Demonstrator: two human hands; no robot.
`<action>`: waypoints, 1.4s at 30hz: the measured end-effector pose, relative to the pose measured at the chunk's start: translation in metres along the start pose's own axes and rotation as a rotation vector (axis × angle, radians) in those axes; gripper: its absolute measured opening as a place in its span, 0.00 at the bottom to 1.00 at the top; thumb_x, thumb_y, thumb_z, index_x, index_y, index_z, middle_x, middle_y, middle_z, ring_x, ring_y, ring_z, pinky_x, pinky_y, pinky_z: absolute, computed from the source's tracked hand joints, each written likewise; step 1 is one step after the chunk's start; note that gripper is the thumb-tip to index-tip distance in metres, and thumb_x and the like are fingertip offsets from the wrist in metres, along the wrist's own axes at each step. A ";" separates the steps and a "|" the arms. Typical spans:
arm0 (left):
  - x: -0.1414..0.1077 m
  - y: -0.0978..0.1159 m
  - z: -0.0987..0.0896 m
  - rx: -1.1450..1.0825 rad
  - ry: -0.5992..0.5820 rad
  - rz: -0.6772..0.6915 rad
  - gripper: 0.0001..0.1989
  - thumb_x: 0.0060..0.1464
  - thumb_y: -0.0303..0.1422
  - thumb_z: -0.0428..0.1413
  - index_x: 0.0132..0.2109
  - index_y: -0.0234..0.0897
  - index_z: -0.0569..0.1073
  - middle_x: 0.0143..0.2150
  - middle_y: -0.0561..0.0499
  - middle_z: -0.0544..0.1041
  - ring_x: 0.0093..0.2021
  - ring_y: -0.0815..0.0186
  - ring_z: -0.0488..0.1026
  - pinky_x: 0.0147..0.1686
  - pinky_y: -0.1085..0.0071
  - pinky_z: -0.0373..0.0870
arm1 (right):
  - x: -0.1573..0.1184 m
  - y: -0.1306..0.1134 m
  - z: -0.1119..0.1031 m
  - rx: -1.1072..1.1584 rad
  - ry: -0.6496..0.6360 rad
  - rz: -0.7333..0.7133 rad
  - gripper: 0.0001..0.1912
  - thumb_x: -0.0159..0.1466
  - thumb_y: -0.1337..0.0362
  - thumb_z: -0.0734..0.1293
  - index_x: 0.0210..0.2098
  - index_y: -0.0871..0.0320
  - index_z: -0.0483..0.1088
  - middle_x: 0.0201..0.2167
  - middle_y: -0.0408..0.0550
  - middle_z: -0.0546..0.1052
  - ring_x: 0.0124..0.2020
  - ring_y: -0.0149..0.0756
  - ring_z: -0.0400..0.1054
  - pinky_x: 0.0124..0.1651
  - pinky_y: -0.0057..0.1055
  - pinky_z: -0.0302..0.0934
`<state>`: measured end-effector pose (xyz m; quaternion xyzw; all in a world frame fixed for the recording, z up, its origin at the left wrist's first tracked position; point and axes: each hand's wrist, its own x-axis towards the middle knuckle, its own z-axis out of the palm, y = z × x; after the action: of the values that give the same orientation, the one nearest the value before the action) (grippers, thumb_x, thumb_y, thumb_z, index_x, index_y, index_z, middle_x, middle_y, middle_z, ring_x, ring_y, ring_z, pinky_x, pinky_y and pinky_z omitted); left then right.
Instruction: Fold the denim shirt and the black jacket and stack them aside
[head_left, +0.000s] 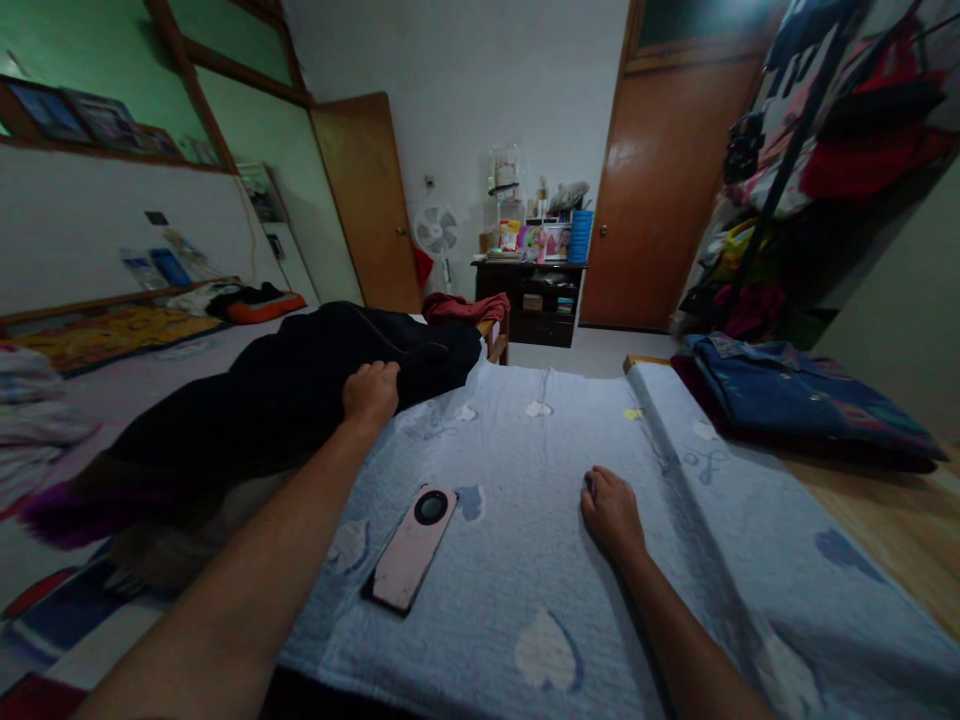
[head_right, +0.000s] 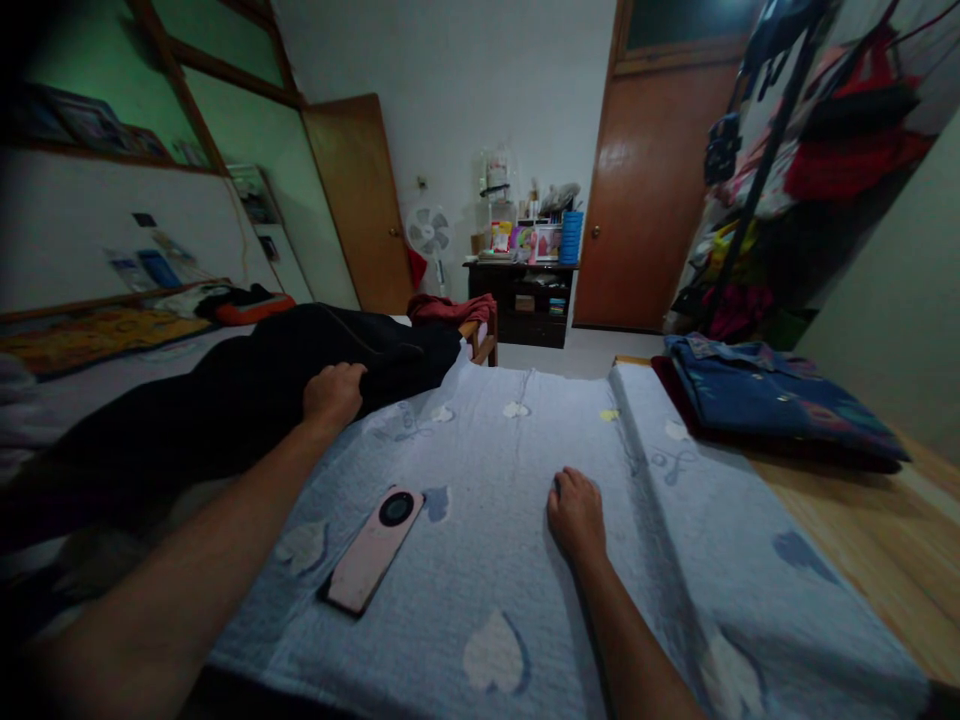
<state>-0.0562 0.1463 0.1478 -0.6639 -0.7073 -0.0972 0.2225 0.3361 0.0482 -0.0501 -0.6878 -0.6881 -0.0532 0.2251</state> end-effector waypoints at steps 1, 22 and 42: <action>-0.002 0.003 -0.002 -0.016 0.006 0.012 0.20 0.59 0.25 0.40 0.50 0.37 0.73 0.46 0.42 0.75 0.47 0.55 0.68 0.41 0.64 0.65 | 0.000 0.001 0.000 -0.001 -0.002 -0.003 0.16 0.63 0.66 0.59 0.48 0.61 0.70 0.53 0.56 0.71 0.55 0.42 0.62 0.59 0.38 0.50; -0.076 0.012 -0.033 0.050 0.042 -0.087 0.34 0.48 0.31 0.58 0.63 0.40 0.60 0.70 0.35 0.46 0.68 0.33 0.36 0.57 0.34 0.39 | 0.002 0.006 0.005 -0.002 -0.014 -0.013 0.16 0.63 0.66 0.59 0.48 0.61 0.70 0.53 0.56 0.71 0.55 0.42 0.63 0.58 0.37 0.50; -0.095 0.059 -0.042 -0.155 -0.019 -0.087 0.24 0.59 0.26 0.42 0.62 0.41 0.64 0.41 0.44 0.76 0.37 0.58 0.75 0.35 0.66 0.69 | 0.001 0.005 0.003 0.004 0.007 -0.018 0.15 0.63 0.66 0.59 0.47 0.61 0.70 0.52 0.56 0.72 0.54 0.42 0.64 0.57 0.37 0.52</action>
<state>0.0118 0.0491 0.1330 -0.6488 -0.7278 -0.1549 0.1594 0.3399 0.0506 -0.0539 -0.6808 -0.6937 -0.0562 0.2283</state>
